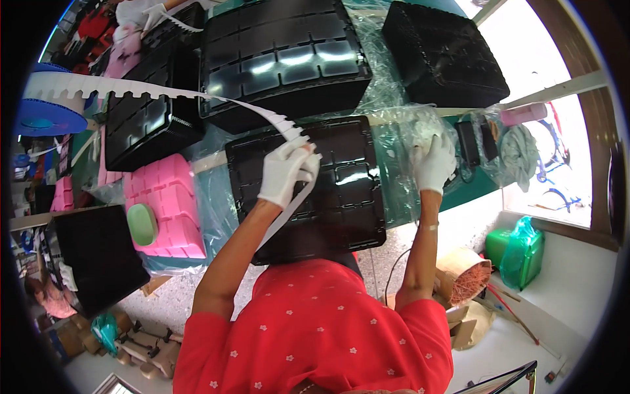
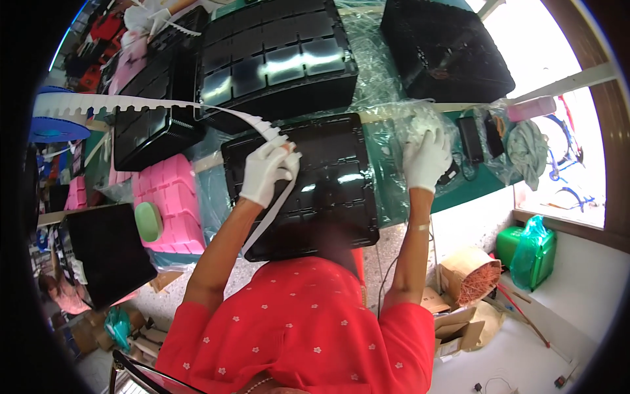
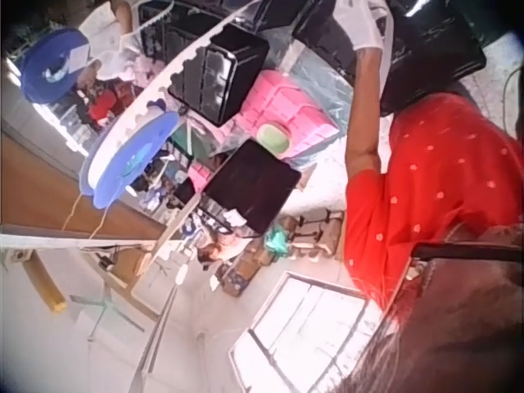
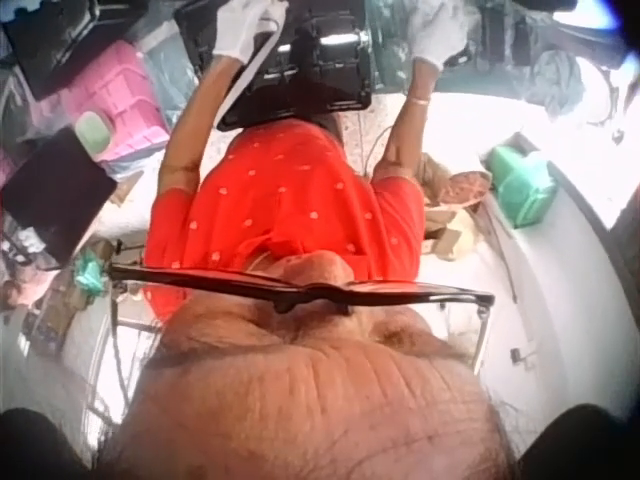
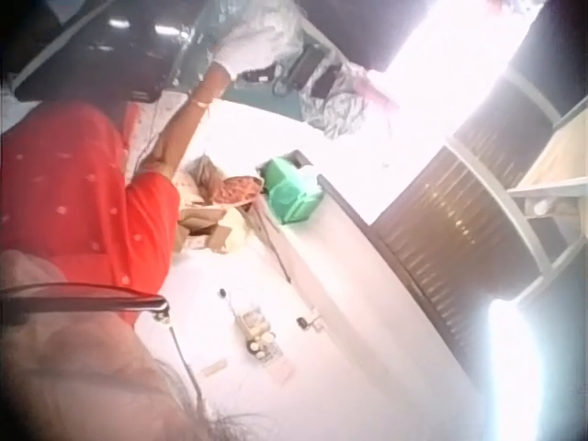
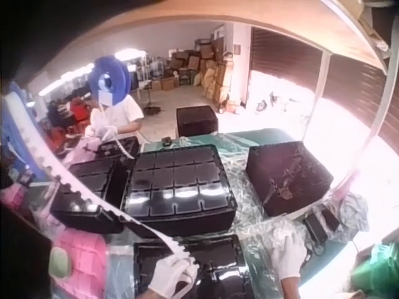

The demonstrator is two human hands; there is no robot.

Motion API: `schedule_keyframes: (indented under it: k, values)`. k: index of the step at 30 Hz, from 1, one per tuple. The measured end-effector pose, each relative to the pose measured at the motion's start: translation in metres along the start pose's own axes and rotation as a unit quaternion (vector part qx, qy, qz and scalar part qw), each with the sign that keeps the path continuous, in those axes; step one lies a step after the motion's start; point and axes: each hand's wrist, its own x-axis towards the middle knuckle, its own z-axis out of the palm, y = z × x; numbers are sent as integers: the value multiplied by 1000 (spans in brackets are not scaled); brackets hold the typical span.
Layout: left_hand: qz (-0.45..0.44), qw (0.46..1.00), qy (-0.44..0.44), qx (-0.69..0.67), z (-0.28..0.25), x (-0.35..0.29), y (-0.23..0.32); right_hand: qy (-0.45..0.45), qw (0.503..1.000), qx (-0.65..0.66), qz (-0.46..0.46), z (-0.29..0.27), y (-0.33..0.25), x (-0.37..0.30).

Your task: The person assembles black plastic trays by inserting pink foam liners into slots and securing them by hand.

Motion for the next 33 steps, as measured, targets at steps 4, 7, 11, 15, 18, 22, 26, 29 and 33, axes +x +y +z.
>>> schedule_keyframes:
  k: [4, 7, 11, 15, 18, 22, 26, 29, 33]
  values:
    - [2, 1000, 6, 25, 18, 11, -3, -320, 735, 598, 15, -56, -100, -59]
    - [3, 999, 40, 15, 27, 15, -4, -362, 495, 789, 33, -53, -154, -87]
    - [61, 997, 28, 22, 18, 21, -11, -372, 443, 785, 222, -54, -159, -75]
    - [50, 994, -46, 82, 3, 17, 7, -331, 638, 681, 137, -43, -137, -68]
    - [-6, 984, -176, 7, -17, 24, 9, -256, 733, 628, 54, -41, -123, -61]
    - [-59, 983, -173, -4, -8, 18, 15, -204, 736, 644, 49, -41, -110, -55]
    - [32, 974, -182, 135, -1, 17, 14, -247, 736, 620, 111, -39, -108, -49]
    - [83, 969, -147, 180, 7, 35, -2, -291, 709, 610, 202, -33, -109, -43]
    - [222, 893, 15, 391, 26, 57, -24, -255, 745, 578, 216, 0, -107, -46]
